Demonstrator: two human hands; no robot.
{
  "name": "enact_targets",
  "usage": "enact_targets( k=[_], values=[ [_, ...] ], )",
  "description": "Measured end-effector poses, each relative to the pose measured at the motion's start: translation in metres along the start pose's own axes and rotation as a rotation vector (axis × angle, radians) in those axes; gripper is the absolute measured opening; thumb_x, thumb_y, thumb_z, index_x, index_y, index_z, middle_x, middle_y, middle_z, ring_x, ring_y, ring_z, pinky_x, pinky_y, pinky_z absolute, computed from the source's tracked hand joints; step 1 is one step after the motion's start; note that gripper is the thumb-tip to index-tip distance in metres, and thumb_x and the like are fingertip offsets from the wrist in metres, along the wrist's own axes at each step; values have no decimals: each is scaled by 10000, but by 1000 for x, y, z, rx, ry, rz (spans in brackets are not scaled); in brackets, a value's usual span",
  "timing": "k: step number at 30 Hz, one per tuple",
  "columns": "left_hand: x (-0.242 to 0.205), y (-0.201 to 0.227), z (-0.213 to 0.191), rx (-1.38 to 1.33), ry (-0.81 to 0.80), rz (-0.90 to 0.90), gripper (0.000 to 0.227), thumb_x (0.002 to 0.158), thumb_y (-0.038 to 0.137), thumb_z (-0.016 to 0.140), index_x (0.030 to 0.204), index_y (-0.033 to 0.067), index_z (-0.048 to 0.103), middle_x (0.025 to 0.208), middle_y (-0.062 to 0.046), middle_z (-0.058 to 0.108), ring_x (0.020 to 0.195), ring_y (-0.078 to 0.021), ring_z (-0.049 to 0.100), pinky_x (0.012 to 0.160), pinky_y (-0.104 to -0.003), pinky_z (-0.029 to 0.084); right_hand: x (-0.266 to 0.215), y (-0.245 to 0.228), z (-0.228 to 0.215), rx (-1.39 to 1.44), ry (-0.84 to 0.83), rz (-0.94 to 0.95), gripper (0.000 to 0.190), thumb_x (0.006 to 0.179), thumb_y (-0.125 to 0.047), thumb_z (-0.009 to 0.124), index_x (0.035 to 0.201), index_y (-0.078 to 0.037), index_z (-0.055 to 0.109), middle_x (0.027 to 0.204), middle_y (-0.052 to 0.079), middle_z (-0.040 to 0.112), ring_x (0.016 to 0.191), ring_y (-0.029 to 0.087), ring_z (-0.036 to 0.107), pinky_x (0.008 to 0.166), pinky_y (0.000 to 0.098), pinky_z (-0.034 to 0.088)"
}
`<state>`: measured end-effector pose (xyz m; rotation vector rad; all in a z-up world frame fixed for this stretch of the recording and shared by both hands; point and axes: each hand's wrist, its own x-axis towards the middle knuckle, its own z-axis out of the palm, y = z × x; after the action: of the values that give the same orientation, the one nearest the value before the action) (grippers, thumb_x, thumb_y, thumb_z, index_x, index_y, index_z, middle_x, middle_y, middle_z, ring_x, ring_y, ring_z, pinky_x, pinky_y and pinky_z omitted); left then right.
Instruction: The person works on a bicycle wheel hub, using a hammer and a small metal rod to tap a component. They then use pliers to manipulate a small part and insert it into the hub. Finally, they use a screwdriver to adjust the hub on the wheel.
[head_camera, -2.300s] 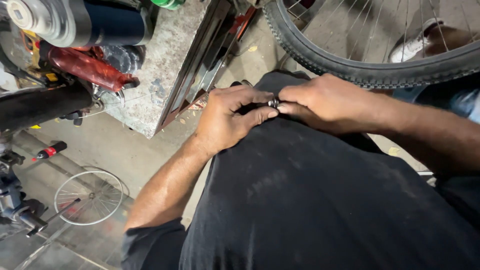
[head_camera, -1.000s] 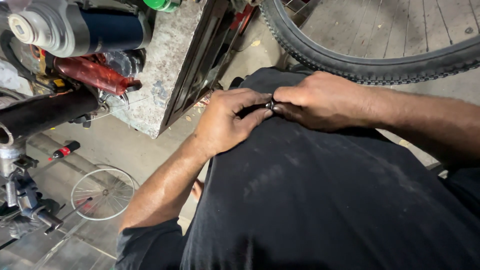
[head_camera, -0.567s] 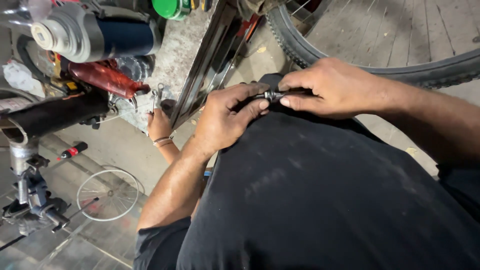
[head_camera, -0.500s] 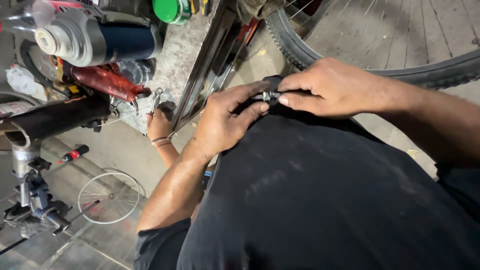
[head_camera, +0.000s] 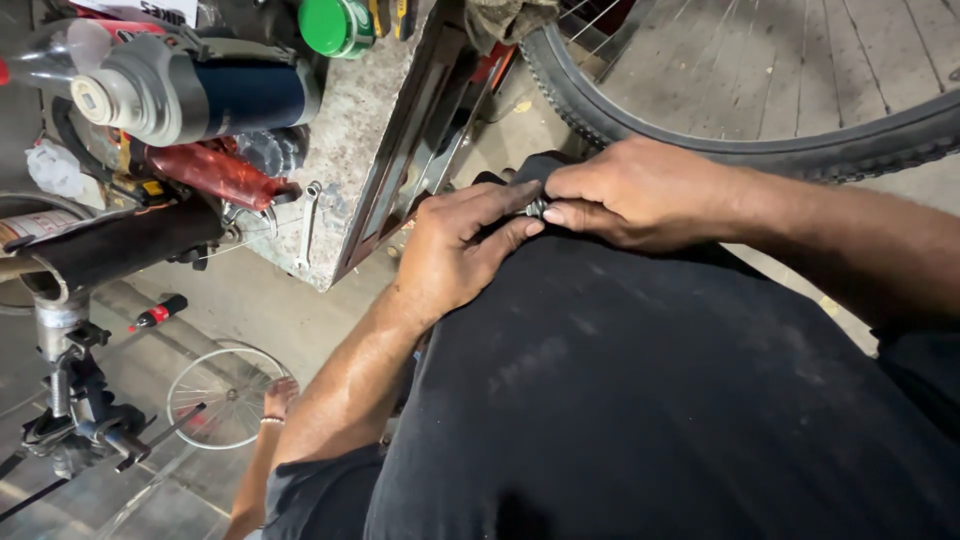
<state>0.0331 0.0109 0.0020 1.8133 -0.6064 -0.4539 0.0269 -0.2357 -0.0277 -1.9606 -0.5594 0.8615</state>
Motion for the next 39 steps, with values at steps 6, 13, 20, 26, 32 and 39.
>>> enact_targets(
  k=[6, 13, 20, 26, 32, 39],
  values=[
    [4, 0, 4, 40, -59, 44, 219, 974, 107, 788, 1179, 34, 762, 1047, -186, 787, 985, -415, 777, 811, -465, 636, -7, 2, 2, -17, 13, 13, 224, 1042, -406, 537, 1005, -216, 649, 952, 86, 802, 938, 428, 731, 767, 604, 595],
    [11, 10, 11, 106, -129, 62, 222, 951, 37, 779, 1168, -5, 757, 1014, -242, 780, 946, -477, 760, 778, -523, 638, -12, 15, 7, -1, -18, -5, 190, 1044, -377, 548, 1015, -219, 649, 995, 67, 813, 963, 411, 739, 790, 593, 609],
    [13, 7, 11, 90, -94, 35, 250, 961, 96, 790, 1200, 37, 753, 1025, -183, 786, 955, -421, 776, 774, -477, 640, -16, 13, 3, 63, 16, 9, 195, 1034, -387, 558, 1105, -263, 689, 1064, 58, 813, 986, 431, 724, 775, 605, 597],
    [16, 5, 11, 231, -79, 117, 308, 936, 139, 820, 1206, 23, 725, 1004, -193, 760, 917, -429, 763, 749, -501, 637, -18, 11, 1, 25, 44, -1, 220, 1041, -381, 548, 1155, -251, 683, 1039, 87, 804, 961, 449, 713, 760, 635, 591],
    [18, -2, 6, 259, -105, 194, 312, 865, 168, 854, 1124, 39, 737, 894, -151, 730, 809, -401, 756, 671, -471, 627, -15, 4, -4, 43, -16, 18, 230, 1035, -416, 548, 1084, -244, 693, 1005, 104, 805, 954, 467, 711, 766, 632, 585],
    [19, 0, 9, 312, -100, 238, 310, 825, 154, 816, 1103, 44, 733, 813, -141, 684, 733, -396, 735, 605, -488, 612, -18, -3, -5, -2, -37, 54, 238, 1034, -424, 542, 1084, -248, 694, 918, 124, 796, 900, 485, 710, 754, 621, 583]
  ],
)
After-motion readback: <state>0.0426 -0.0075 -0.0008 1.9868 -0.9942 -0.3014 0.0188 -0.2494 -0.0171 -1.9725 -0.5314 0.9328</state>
